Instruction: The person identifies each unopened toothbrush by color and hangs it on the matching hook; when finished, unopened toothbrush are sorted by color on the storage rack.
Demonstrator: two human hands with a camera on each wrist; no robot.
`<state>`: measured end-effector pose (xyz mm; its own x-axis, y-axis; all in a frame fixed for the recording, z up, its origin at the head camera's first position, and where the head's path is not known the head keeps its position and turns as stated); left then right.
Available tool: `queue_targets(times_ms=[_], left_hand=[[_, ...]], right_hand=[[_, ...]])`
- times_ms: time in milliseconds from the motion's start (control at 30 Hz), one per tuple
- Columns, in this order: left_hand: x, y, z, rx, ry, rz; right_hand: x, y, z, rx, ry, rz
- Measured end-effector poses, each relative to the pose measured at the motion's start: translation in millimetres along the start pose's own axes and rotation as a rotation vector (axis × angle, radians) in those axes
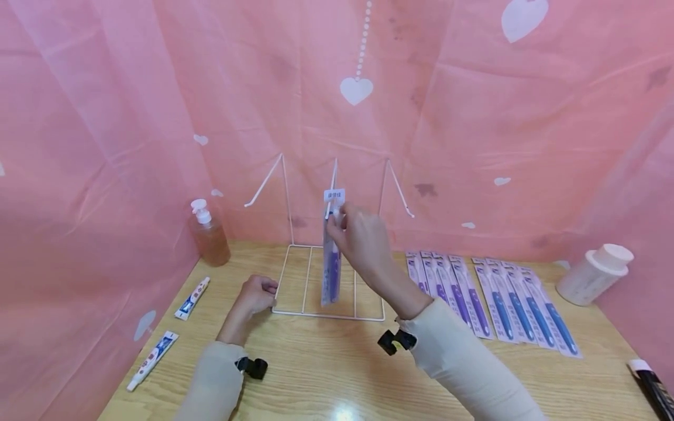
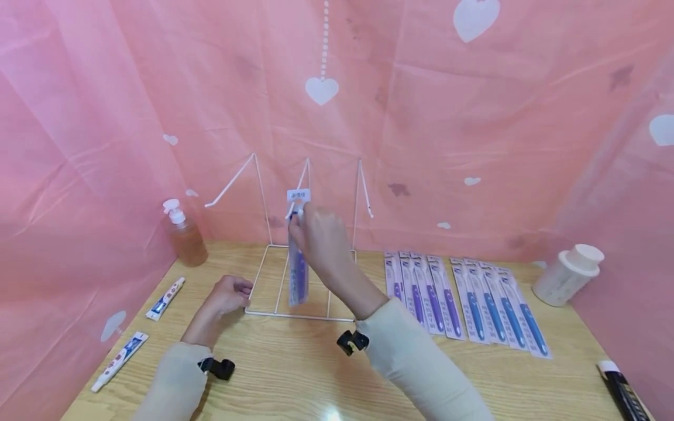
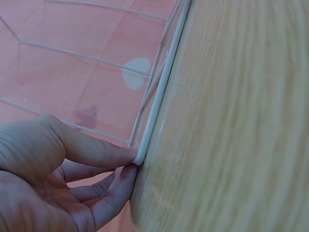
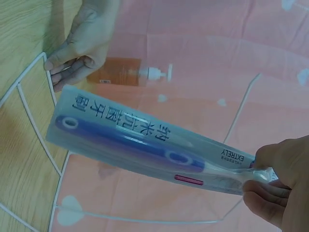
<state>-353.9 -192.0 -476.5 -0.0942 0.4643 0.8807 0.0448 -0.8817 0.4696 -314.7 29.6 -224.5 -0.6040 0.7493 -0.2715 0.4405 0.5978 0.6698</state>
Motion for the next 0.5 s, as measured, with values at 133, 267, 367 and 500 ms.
queue_targets(times_ms=[133, 267, 367, 500], left_hand=[[-0.7, 0.7, 0.2, -0.004, 0.002, -0.001], [-0.5, 0.1, 0.5, -0.012, 0.009, 0.007], [-0.6, 0.5, 0.1, -0.008, 0.018, 0.010], [1.0, 0.3, -0.8, -0.004, 0.007, -0.007]], right_hand=[[9, -8, -8, -0.035, -0.103, -0.012], [15, -11, -14, -0.024, -0.143, -0.003], [19, -14, -20, -0.018, -0.145, 0.009], [27, -21, -30, -0.032, -0.157, 0.022]])
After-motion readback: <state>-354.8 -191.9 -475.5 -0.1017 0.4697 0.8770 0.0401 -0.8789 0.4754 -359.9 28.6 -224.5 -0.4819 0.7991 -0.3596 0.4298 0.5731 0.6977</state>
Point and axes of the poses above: each hand's wrist, its own z-axis away from the middle knuckle, its own y-axis out of the back of the hand, x = y × z, the point moved 10 cm from there along -z, towards the middle knuckle, and after that the axes turned 6 degrees about z, right-handed, at the moved point
